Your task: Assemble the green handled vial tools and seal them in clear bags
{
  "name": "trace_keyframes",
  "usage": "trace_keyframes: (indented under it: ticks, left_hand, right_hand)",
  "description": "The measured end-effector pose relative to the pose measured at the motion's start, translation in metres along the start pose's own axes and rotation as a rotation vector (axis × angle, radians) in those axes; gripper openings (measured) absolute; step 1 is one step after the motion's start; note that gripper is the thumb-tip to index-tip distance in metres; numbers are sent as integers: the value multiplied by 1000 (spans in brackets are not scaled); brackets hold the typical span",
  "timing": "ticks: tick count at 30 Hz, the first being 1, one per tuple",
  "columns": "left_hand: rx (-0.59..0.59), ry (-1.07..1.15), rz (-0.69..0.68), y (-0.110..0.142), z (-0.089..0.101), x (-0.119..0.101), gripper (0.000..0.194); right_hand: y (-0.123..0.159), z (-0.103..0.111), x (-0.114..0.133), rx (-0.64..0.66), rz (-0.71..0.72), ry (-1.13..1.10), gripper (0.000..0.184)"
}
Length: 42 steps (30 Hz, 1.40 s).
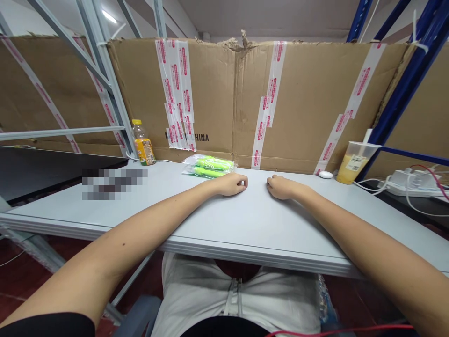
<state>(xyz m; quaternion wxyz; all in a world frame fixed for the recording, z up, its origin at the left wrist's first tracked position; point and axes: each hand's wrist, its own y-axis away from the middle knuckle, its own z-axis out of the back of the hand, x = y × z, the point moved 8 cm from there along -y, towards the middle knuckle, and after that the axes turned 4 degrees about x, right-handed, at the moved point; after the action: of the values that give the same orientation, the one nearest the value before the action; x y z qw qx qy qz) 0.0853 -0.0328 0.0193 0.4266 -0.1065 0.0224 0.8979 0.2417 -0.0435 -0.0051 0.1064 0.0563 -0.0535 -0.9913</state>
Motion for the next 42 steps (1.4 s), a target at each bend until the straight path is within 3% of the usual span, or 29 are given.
trace_keyframes:
  ticks: [6, 10, 15, 17, 21, 24, 29, 38, 42]
  left_hand:
    - [-2, -61, -56, 2, 3, -2, 19]
    - [-88, -234, -109, 10, 27, 2, 20]
    - [-229, -348, 117, 26, 73, 41, 28]
    - [-207, -382, 217, 31, 80, 58, 28]
    - [-12, -362, 310, 32, 69, 80, 25]
    - [66, -339, 342, 30, 58, 88, 34]
    - [72, -353, 364, 28, 50, 91, 54]
    - [133, -441, 464, 29, 43, 84, 24]
    - [118, -400, 369, 26, 42, 65, 25]
  right_hand:
    - [4, 2, 3, 11, 0, 5, 44]
    - [4, 3, 3, 14, 3, 3, 44]
    - [5, 2, 3, 16, 8, 3, 44]
    - [5, 2, 4, 16, 9, 4, 44]
    - [5, 3, 4, 20, 3, 7, 43]
    - [7, 4, 5, 26, 3, 6, 42]
    - [8, 5, 6, 24, 1, 1, 42]
    - [7, 4, 5, 14, 3, -13, 41]
    - [6, 4, 3, -13, 3, -35, 40]
